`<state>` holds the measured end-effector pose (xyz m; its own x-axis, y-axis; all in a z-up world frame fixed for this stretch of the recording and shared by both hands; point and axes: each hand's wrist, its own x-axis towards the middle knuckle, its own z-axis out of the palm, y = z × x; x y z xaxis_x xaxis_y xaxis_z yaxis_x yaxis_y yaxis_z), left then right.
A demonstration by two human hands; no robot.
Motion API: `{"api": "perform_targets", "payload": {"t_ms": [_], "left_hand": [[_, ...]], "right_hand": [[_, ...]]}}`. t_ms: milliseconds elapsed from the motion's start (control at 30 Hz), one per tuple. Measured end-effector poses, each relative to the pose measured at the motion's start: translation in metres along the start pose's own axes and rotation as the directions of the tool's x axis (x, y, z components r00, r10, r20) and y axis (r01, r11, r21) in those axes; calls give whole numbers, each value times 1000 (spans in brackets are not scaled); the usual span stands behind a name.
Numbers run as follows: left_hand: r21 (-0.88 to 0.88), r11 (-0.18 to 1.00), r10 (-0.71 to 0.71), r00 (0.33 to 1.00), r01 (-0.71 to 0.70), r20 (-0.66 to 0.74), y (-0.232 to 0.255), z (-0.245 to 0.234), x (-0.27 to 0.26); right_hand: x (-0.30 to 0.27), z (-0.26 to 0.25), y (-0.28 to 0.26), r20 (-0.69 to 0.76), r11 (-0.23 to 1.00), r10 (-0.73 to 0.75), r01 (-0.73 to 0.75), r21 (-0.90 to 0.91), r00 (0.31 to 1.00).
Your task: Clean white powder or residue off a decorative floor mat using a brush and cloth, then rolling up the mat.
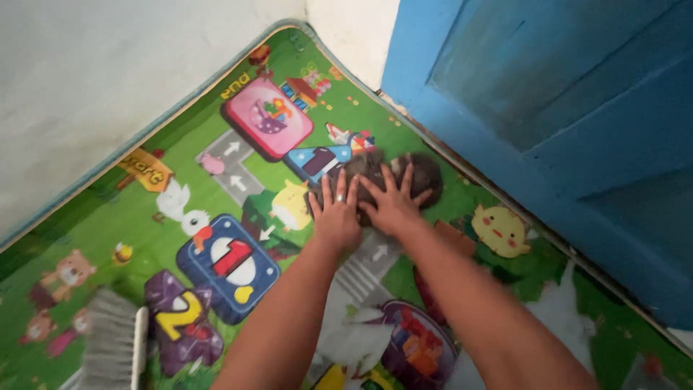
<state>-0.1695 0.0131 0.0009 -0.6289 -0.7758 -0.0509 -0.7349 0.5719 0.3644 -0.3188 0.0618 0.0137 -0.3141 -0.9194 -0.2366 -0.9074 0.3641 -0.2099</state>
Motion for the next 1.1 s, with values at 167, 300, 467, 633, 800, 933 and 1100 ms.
{"api": "perform_targets", "payload": {"t_ms": [167, 300, 467, 633, 800, 933, 1100], "left_hand": [[20, 997, -72, 989, 70, 132, 13, -19, 58], [70, 997, -30, 999, 27, 43, 5, 2, 61], [57, 998, -10, 997, 6, 72, 31, -6, -7], [89, 994, 59, 993, -69, 106, 50, 10, -76], [54, 985, 151, 973, -162, 175, 59, 13, -145], [56, 983, 161, 968, -174, 191, 52, 17, -141], [42, 974, 220, 975, -221, 43, 27, 31, -86]], "right_hand": [[53, -20, 17, -2, 1000, 5, -5, -11, 1000], [49, -18, 17, -31, 999, 0, -1, -53, 1000], [-21, -7, 17, -8, 999, 37, -37, -38, 999], [-108, 13, 20, 6, 994, 99, -98, -49, 995], [-180, 23, 10, 121, 982, 166, -153, -113, 979], [-170, 29, 15, 127, 980, 166, -150, -131, 978], [-109, 27, 25, 33, 994, 87, -84, -66, 996]]}}
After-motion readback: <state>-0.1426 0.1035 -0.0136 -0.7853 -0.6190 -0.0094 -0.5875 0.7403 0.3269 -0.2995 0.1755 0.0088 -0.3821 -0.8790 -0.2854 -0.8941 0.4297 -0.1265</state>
